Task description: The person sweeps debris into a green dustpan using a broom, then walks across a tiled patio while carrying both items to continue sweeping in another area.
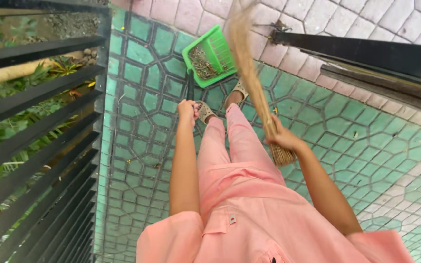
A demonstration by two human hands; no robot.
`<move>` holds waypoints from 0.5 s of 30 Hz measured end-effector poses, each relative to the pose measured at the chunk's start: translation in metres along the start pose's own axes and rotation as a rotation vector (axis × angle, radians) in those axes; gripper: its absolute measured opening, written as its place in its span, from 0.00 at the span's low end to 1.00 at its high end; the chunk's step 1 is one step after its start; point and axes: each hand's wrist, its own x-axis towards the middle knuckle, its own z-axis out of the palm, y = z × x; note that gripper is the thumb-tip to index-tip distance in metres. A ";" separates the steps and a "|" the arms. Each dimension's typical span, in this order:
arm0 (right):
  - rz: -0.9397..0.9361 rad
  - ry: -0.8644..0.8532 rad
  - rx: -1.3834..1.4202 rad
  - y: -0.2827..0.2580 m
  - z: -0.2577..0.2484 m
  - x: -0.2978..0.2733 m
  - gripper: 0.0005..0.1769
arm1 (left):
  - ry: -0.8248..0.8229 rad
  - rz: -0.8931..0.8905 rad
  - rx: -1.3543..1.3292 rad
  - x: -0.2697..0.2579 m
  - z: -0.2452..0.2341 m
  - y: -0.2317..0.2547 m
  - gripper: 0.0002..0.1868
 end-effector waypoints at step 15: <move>0.098 0.158 0.650 0.029 0.068 -0.050 0.59 | -0.217 0.106 0.044 0.089 0.008 -0.031 0.10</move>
